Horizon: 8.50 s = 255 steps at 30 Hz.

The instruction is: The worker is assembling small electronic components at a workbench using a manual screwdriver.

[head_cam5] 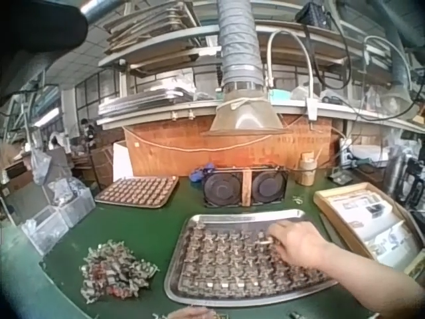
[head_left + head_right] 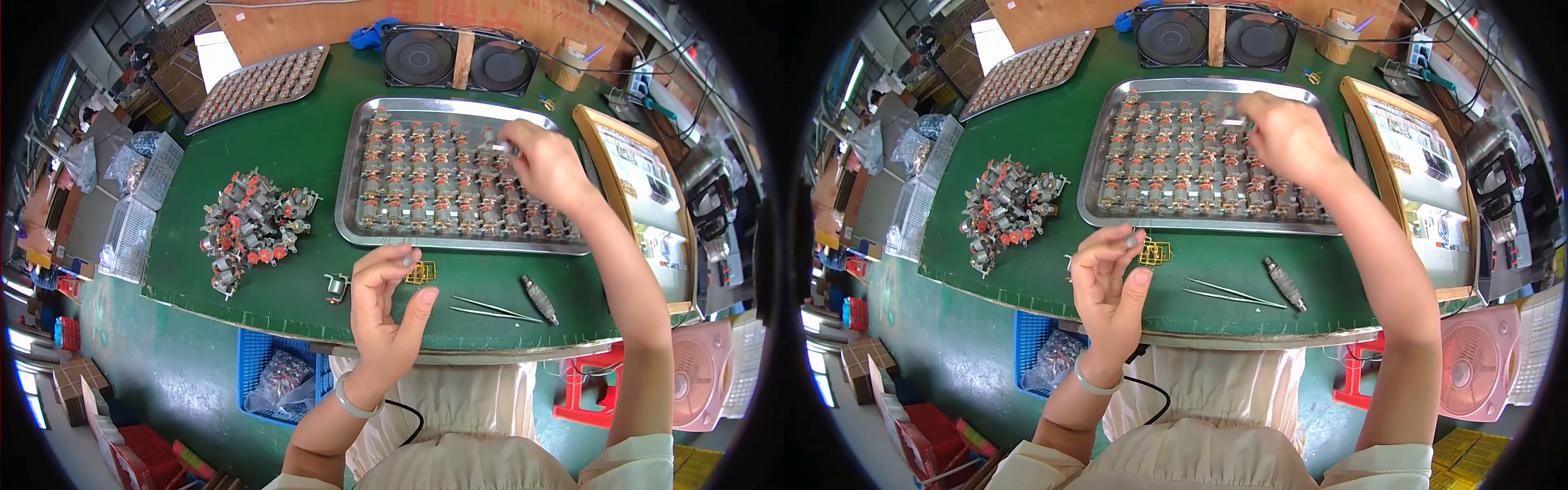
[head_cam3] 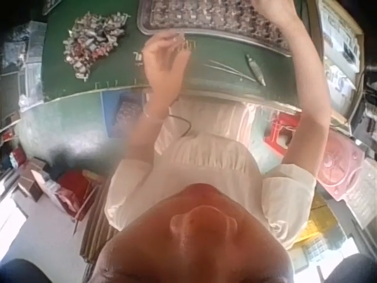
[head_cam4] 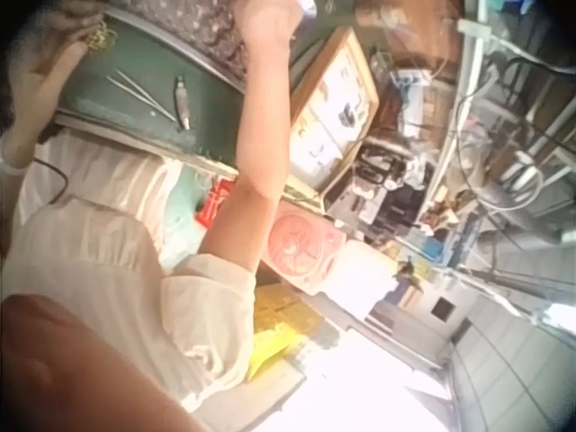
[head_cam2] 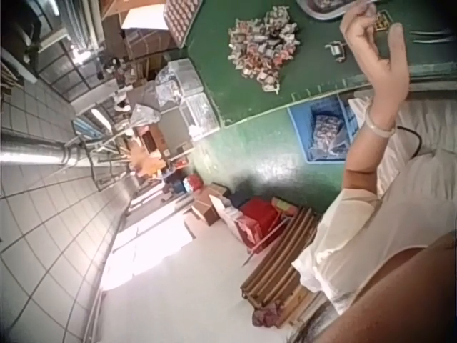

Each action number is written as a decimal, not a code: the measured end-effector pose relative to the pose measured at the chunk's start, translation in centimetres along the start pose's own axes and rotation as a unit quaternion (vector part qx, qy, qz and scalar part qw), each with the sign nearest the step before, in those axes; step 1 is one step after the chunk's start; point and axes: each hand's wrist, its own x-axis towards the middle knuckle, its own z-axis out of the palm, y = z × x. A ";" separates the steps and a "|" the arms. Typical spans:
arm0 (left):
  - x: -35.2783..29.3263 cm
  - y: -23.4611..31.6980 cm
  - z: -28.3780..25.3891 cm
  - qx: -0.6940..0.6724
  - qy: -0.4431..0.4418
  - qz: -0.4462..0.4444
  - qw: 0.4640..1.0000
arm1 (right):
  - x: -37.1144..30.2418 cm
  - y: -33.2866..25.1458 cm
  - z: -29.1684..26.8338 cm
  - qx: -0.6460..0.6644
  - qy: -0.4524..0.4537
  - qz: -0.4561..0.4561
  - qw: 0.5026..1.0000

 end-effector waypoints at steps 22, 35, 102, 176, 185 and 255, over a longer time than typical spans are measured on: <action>1.8 5.4 -7.7 0.515 -0.234 -0.016 0.824 | 3.4 2.9 1.9 0.101 -0.073 0.127 0.984; 2.1 4.2 -4.8 0.340 -0.072 0.135 0.928 | 0.1 -13.5 -1.4 0.633 -0.250 0.146 0.718; 0.9 2.0 -2.9 -0.104 -0.015 -0.210 0.972 | -4.3 -11.7 -1.1 0.331 -0.120 0.128 0.927; 0.5 2.8 -0.5 -0.251 0.109 -0.157 0.949 | -9.9 -15.0 -0.8 0.875 -0.118 0.306 0.355; 0.1 3.6 -0.3 -0.236 0.103 -0.105 0.961 | -10.1 -14.9 -1.1 0.741 -0.120 0.384 0.537; -0.4 1.9 -0.7 0.113 -0.199 -0.145 0.963 | -5.6 -9.9 -4.6 0.263 0.012 0.049 0.964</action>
